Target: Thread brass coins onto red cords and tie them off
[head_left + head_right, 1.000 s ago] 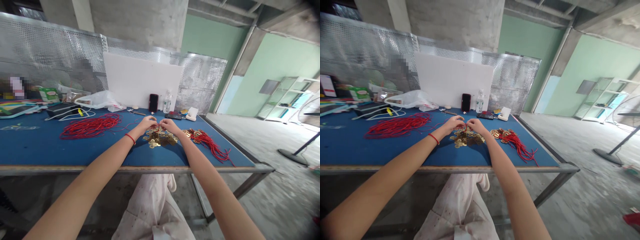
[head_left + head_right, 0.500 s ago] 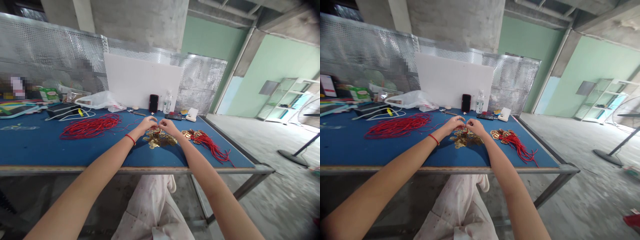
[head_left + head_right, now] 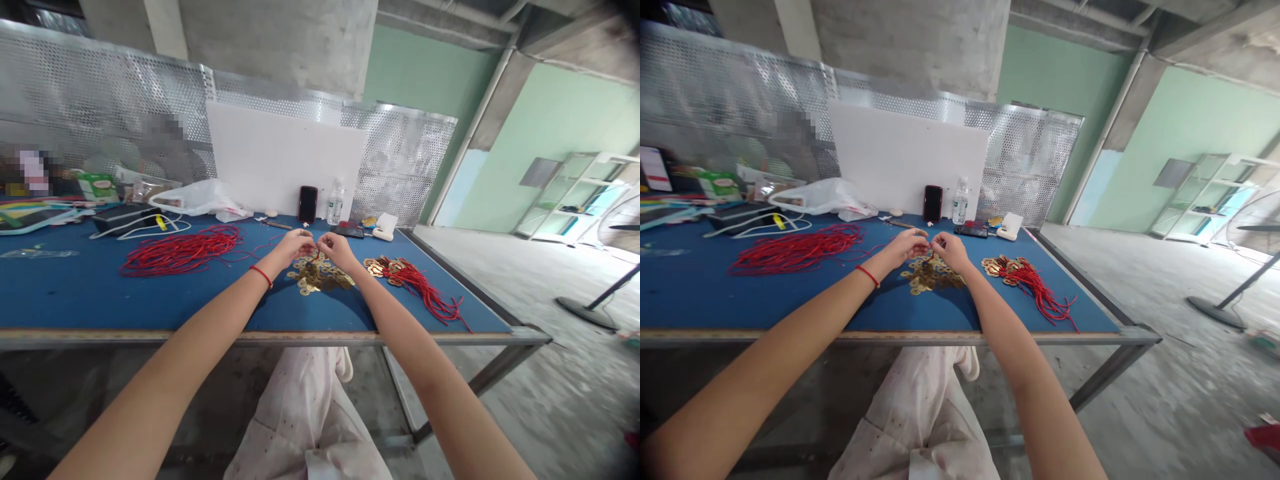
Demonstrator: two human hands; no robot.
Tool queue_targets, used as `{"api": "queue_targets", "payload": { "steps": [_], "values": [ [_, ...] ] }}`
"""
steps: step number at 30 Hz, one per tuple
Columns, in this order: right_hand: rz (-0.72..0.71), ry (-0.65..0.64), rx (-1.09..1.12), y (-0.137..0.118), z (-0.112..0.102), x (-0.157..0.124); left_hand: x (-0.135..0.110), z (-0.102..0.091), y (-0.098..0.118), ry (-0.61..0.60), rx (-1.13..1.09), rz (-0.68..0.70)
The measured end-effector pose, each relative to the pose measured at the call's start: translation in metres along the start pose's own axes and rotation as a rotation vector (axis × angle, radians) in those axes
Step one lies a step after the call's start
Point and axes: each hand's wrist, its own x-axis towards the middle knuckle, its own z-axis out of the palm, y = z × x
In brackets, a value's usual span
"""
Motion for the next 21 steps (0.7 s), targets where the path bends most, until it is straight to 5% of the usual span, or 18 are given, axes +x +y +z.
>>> {"api": "queue_targets", "payload": {
  "steps": [8, 12, 21],
  "values": [
    [0.053, 0.097, 0.262, -0.008, 0.007, -0.002, 0.000, -0.002, 0.001, -0.018, -0.158, -0.036],
    [0.099, 0.021, 0.370, -0.006, 0.009, -0.001, 0.001, -0.004, 0.000, -0.005, -0.168, -0.037],
    [-0.108, -0.026, -0.134, -0.004, -0.008, -0.004, -0.004, 0.000, 0.002, -0.018, -0.017, -0.016]
  ]
}}
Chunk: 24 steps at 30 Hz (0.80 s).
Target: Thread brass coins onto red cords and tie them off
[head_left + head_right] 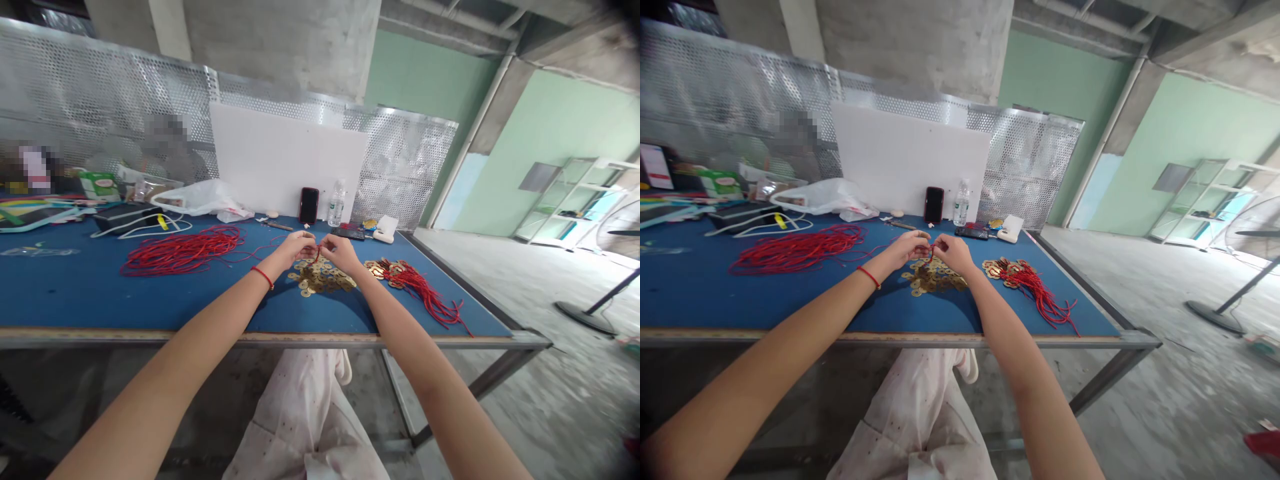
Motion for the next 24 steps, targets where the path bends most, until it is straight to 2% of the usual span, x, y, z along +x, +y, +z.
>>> {"api": "queue_targets", "payload": {
  "steps": [5, 8, 10, 13, 18, 22, 24],
  "values": [
    [-0.016, -0.019, -0.074, -0.004, -0.004, -0.001, -0.001, 0.001, 0.000, -0.019, 0.080, -0.019],
    [-0.002, 0.018, -0.036, -0.007, -0.003, -0.001, -0.002, 0.002, 0.002, -0.051, 0.077, -0.020],
    [0.028, 0.074, 0.088, -0.010, -0.001, 0.001, -0.003, 0.002, 0.002, -0.085, 0.050, -0.012],
    [0.140, 0.181, 0.411, -0.014, 0.003, 0.006, -0.002, 0.001, 0.001, -0.127, 0.023, -0.010],
    [0.373, 0.327, 0.914, -0.010, -0.003, 0.012, 0.000, 0.001, 0.000, -0.079, 0.015, -0.042],
    [0.489, 0.482, 0.974, 0.001, -0.017, 0.012, -0.001, 0.002, 0.002, -0.038, -0.043, -0.045],
    [0.506, 0.446, 0.899, 0.003, -0.019, 0.010, -0.001, 0.003, 0.002, -0.008, -0.074, -0.042]
  ]
}}
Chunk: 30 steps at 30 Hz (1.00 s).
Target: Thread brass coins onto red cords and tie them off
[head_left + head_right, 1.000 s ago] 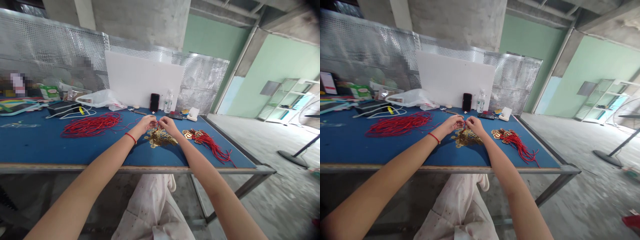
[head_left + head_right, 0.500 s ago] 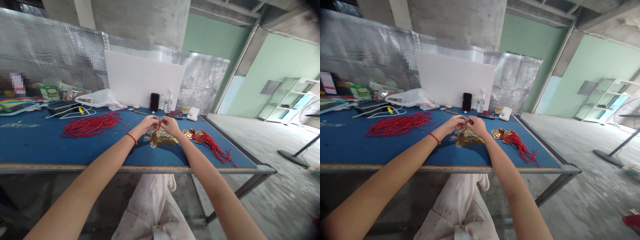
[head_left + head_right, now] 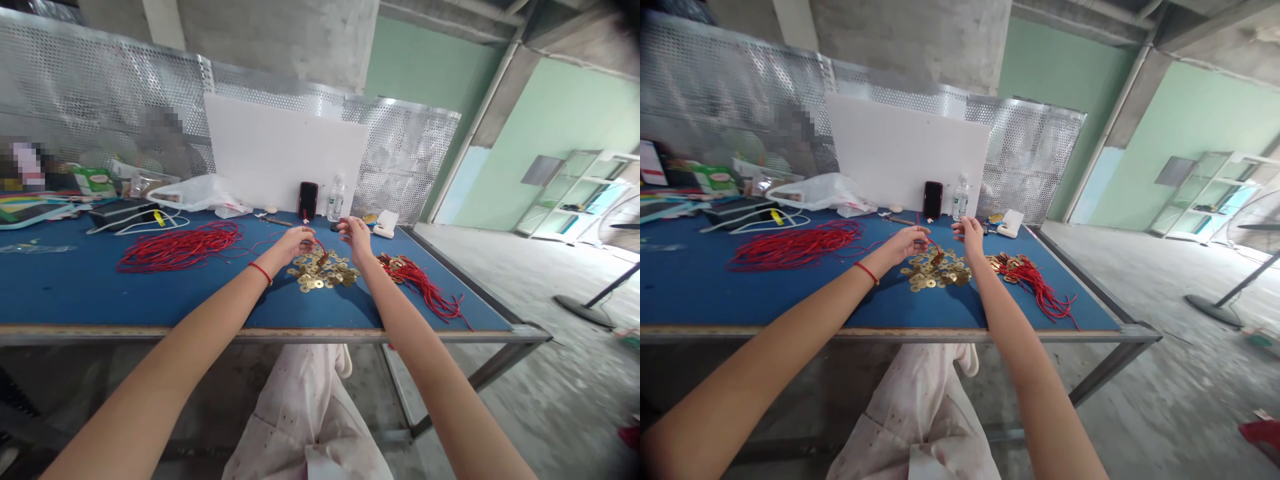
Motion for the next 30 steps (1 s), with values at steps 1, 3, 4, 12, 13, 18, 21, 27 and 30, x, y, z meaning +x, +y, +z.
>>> {"api": "queue_targets", "payload": {
  "steps": [1, 3, 4, 12, 13, 18, 21, 27, 30],
  "values": [
    [0.008, -0.061, -0.069, 0.001, 0.000, -0.001, 0.001, 0.000, 0.000, 0.013, -0.015, 0.006],
    [0.031, -0.256, -0.232, 0.004, 0.003, -0.004, 0.002, -0.002, -0.001, 0.031, -0.041, 0.027],
    [0.041, -0.366, -0.305, 0.005, 0.005, -0.006, 0.004, -0.003, -0.001, 0.037, -0.051, 0.039],
    [0.043, -0.530, -0.414, 0.010, 0.007, -0.006, 0.011, -0.006, -0.005, 0.170, -0.118, 0.079],
    [0.043, -0.526, -0.421, 0.011, 0.006, -0.006, 0.012, -0.006, -0.006, 0.175, -0.121, 0.078],
    [0.018, -0.454, -0.442, 0.012, 0.004, -0.004, 0.016, -0.011, -0.005, 0.291, -0.188, 0.099],
    [0.006, -0.281, -0.385, 0.005, 0.002, -0.001, 0.017, -0.016, -0.002, 0.387, -0.219, 0.065],
    [-0.028, -0.118, -0.400, -0.020, -0.021, 0.003, 0.015, -0.016, -0.004, 0.347, -0.111, 0.085],
    [-0.018, -0.179, -0.555, -0.038, -0.058, -0.003, 0.015, -0.014, -0.008, 0.314, -0.080, 0.093]
  ]
}}
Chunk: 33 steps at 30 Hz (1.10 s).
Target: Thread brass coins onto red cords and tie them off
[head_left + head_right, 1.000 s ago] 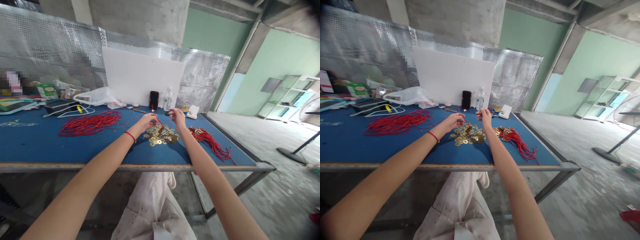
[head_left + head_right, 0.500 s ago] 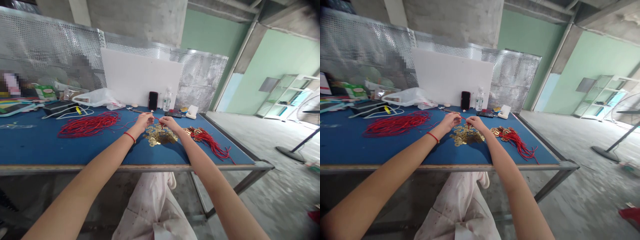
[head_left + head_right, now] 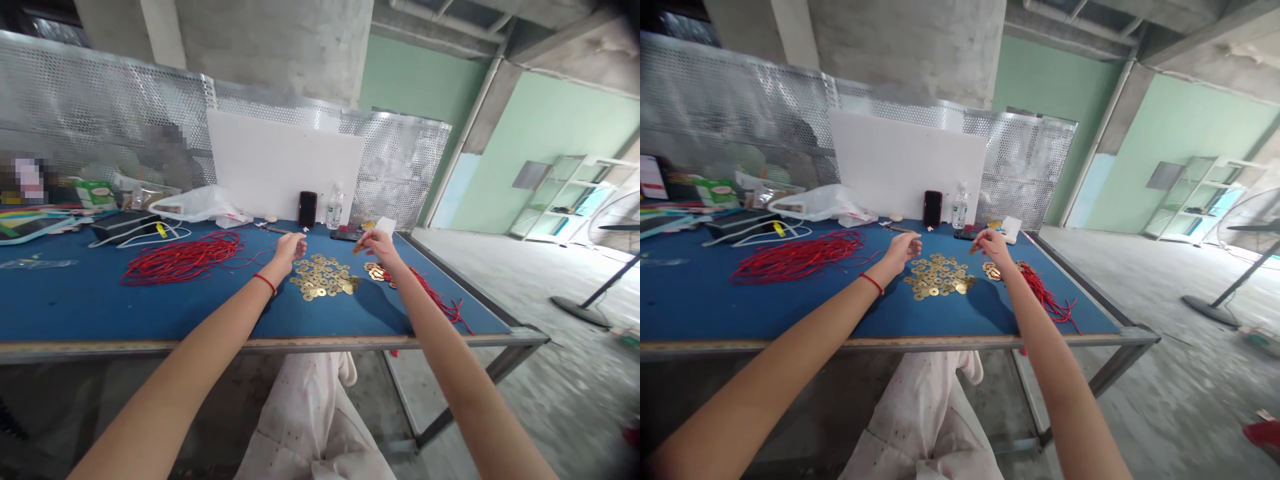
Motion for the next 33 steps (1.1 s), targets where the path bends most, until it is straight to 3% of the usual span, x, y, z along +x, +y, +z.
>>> {"api": "queue_targets", "payload": {
  "steps": [5, 7, 9, 13, 16, 20, 26, 33],
  "values": [
    [0.094, -0.260, -0.492, 0.006, -0.090, -0.039, 0.000, 0.002, -0.002, -0.022, 0.045, -0.001],
    [0.149, -0.187, -0.659, 0.003, -0.118, -0.052, 0.000, 0.002, -0.002, -0.032, 0.055, -0.001],
    [0.150, -0.087, -0.724, -0.002, -0.132, -0.061, 0.000, 0.002, -0.002, -0.038, 0.065, 0.000],
    [0.015, 0.029, -0.867, -0.008, -0.118, -0.065, 0.000, 0.002, -0.001, -0.046, 0.095, -0.003],
    [0.001, -0.097, -1.124, -0.005, -0.089, -0.062, 0.001, 0.001, -0.002, -0.061, 0.128, -0.015],
    [0.137, -0.237, -1.421, -0.003, -0.065, -0.059, 0.000, 0.002, -0.003, -0.091, 0.165, -0.036],
    [0.120, -0.289, -1.417, -0.010, -0.066, -0.055, -0.004, 0.003, 0.004, -0.107, 0.137, -0.024],
    [0.162, -0.470, -1.421, -0.001, -0.065, -0.064, -0.005, 0.002, 0.006, -0.131, 0.171, -0.032]
  ]
}}
